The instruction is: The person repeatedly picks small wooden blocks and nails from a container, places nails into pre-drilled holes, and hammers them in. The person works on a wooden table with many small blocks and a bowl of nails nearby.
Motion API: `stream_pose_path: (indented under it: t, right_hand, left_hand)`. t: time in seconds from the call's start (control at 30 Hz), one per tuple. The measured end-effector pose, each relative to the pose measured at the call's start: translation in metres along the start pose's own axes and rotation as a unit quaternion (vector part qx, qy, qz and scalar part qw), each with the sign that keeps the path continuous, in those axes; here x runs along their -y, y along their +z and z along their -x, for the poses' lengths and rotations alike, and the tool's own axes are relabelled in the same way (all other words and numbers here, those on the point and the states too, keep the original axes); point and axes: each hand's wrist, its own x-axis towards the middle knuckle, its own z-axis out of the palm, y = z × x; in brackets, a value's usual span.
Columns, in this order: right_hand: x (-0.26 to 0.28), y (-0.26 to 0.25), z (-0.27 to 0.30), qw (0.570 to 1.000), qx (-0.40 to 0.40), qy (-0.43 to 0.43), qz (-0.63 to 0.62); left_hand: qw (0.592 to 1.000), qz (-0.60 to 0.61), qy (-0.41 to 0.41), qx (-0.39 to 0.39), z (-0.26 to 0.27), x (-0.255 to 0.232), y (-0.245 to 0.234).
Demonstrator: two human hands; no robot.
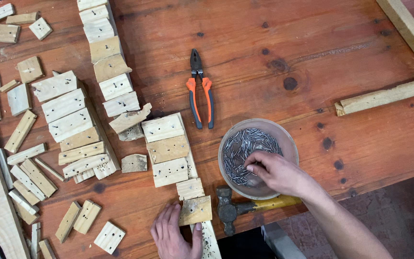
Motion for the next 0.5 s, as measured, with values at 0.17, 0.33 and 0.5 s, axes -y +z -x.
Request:
stream_pose_path:
  t: [0.17, 0.33, 0.5]
  right_hand:
    - [0.011, -0.01, 0.004, 0.998, 0.005, 0.006, -0.064]
    - [0.007, -0.006, 0.005, 0.99, -0.023, 0.033, -0.135]
    - [0.033, -0.007, 0.015, 0.99, -0.12, -0.028, 0.069]
  left_hand:
    - [1.0, -0.001, -0.002, 0.009, 0.003, 0.003, 0.0]
    - [1.0, 0.003, 0.009, 0.009, 0.001, 0.004, -0.002]
    - [0.999, 0.006, 0.018, 0.036, -0.001, 0.003, -0.008]
